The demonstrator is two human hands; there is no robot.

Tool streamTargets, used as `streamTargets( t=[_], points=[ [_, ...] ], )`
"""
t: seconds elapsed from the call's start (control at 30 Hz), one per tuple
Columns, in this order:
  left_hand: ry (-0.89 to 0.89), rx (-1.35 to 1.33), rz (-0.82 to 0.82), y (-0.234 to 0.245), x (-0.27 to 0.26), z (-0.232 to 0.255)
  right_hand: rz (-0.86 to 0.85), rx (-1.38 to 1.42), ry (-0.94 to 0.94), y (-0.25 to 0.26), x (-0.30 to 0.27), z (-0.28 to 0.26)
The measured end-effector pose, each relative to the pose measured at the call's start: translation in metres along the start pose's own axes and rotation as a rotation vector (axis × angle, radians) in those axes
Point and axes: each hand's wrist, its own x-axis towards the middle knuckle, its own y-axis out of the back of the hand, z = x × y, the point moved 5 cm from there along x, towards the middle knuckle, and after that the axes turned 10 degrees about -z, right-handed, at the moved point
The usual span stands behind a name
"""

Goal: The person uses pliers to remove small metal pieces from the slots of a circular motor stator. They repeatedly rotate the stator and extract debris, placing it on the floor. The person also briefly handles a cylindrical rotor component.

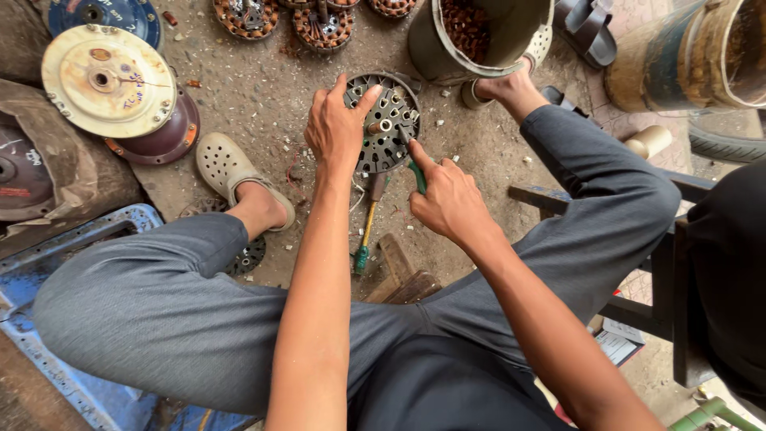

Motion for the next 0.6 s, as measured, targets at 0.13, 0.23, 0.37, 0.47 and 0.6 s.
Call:
streamTargets(
  t=[0.13, 0.23, 0.37, 0.47, 0.6],
  points=[
    [-0.042, 0.010, -0.005, 0.001, 0.001, -0.003, 0.039, 0.060, 0.110, 0.009, 0.003, -0.007],
    [-0.101, 0.027, 0.008, -0.003, 0.005, -0.005, -0.066, 0.027, 0.001, 0.021, 0.010, -0.010],
    [-0.108, 0.028, -0.007, -0.010, 0.008, -0.010, -0.406, -0.133, -0.149, 0.049, 0.040, -0.011],
    [-0.042, -0.014, -0.079, -0.012, 0.008, -0.015, -0.431, -0.155, -0.118, 0.050, 0.040, -0.010],
    [-0.070, 0.081, -0.009, -0.012, 0.002, -0.011, -0.189, -0.183, 0.021, 0.039, 0.022, -0.010]
  ],
)
